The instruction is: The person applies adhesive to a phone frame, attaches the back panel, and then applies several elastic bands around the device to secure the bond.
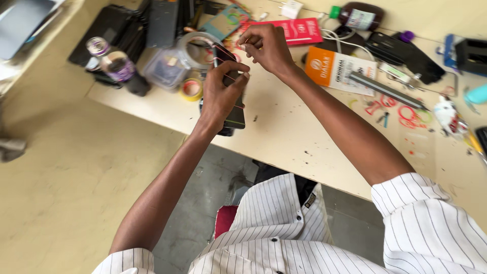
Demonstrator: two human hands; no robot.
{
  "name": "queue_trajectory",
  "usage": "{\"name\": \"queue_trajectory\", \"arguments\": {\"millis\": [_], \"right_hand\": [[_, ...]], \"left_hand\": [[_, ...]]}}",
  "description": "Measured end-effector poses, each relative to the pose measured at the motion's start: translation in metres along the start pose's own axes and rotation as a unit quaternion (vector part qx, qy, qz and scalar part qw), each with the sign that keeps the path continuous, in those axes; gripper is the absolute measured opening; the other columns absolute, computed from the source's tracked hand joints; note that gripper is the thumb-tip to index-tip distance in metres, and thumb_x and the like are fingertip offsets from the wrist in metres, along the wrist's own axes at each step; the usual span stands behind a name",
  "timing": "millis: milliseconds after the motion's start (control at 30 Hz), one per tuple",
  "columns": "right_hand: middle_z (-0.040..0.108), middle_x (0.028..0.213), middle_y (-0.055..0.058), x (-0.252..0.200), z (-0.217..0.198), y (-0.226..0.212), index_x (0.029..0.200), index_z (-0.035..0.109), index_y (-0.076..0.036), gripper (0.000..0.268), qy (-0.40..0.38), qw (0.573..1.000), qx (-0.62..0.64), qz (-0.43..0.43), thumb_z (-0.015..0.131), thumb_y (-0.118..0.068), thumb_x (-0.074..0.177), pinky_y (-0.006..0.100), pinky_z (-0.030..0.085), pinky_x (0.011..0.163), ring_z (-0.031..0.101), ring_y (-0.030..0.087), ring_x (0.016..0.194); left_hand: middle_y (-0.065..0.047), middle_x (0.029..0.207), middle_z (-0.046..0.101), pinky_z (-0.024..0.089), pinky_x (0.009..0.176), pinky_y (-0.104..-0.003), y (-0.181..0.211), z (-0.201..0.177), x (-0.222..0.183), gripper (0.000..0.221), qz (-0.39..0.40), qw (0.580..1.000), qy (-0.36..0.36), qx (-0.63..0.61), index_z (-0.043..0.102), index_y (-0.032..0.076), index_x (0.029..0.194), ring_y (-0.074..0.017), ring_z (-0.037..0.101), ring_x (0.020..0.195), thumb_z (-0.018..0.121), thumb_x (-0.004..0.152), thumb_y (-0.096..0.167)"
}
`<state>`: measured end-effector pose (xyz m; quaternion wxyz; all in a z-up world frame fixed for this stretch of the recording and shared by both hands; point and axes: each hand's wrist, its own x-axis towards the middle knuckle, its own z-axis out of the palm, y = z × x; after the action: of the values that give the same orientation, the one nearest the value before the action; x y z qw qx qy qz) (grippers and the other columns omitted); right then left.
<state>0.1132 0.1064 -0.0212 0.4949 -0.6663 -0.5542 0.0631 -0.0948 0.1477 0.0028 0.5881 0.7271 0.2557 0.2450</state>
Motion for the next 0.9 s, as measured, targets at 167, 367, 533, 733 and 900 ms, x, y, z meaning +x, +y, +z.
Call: {"name": "queue_trajectory", "arguments": {"millis": [167, 367, 533, 733, 900], "right_hand": [[0.073, 0.075, 0.019, 0.032, 0.048, 0.025, 0.09, 0.082, 0.0, 0.011, -0.012, 0.97, -0.19, -0.153, 0.08, 0.006, 0.081, 0.039, 0.059, 0.065, 0.072, 0.028, 0.067], [0.074, 0.077, 0.018, 0.044, 0.058, 0.047, 0.08, 0.078, 0.004, 0.01, -0.01, 0.949, -0.288, -0.126, 0.077, 0.006, 0.071, 0.04, 0.061, 0.068, 0.072, 0.029, 0.072], [0.077, 0.082, 0.014, 0.045, 0.039, 0.048, 0.089, 0.078, 0.002, 0.005, -0.039, 0.99, -0.136, -0.008, 0.077, -0.003, 0.086, 0.032, 0.06, 0.071, 0.074, 0.02, 0.073], [0.075, 0.093, 0.011, -0.007, -0.032, -0.003, 0.101, 0.074, 0.002, 0.014, -0.123, 0.936, 0.248, 0.219, 0.073, -0.011, 0.095, 0.028, 0.062, 0.077, 0.072, 0.015, 0.081], [0.074, 0.096, 0.012, -0.065, -0.085, -0.043, 0.1, 0.069, 0.001, 0.011, -0.14, 0.902, 0.341, 0.222, 0.07, -0.008, 0.095, 0.03, 0.061, 0.076, 0.073, 0.017, 0.083]], "left_hand": [[0.0, 0.077, 0.066, 0.058, 0.051, -0.028, -0.003, -0.028, -0.013, 0.021, 0.032, 0.999, 0.017, 0.0, 0.074, 0.005, 0.106, -0.0095, 0.064, 0.067, 0.07, 0.09, 0.019], [-0.001, 0.075, 0.065, 0.057, 0.051, -0.027, 0.001, -0.037, -0.015, 0.021, 0.016, 1.0, 0.0, 0.0, 0.074, 0.005, 0.106, -0.0099, 0.062, 0.067, 0.069, 0.093, 0.02], [0.0, 0.079, 0.067, 0.061, 0.052, -0.027, 0.0, -0.031, -0.012, 0.022, 0.0, 1.0, -0.002, -0.012, 0.074, 0.006, 0.108, -0.0093, 0.066, 0.07, 0.069, 0.091, 0.02], [-0.004, 0.084, 0.069, 0.06, 0.056, -0.028, -0.005, -0.015, -0.005, 0.039, 0.056, 0.998, 0.014, -0.01, 0.068, 0.006, 0.126, -0.0104, 0.067, 0.07, 0.072, 0.09, 0.019], [-0.008, 0.084, 0.074, 0.06, 0.062, -0.026, -0.01, 0.028, 0.011, 0.044, 0.069, 0.995, -0.06, -0.041, 0.068, 0.004, 0.127, -0.0092, 0.069, 0.073, 0.077, 0.091, 0.028]]}}
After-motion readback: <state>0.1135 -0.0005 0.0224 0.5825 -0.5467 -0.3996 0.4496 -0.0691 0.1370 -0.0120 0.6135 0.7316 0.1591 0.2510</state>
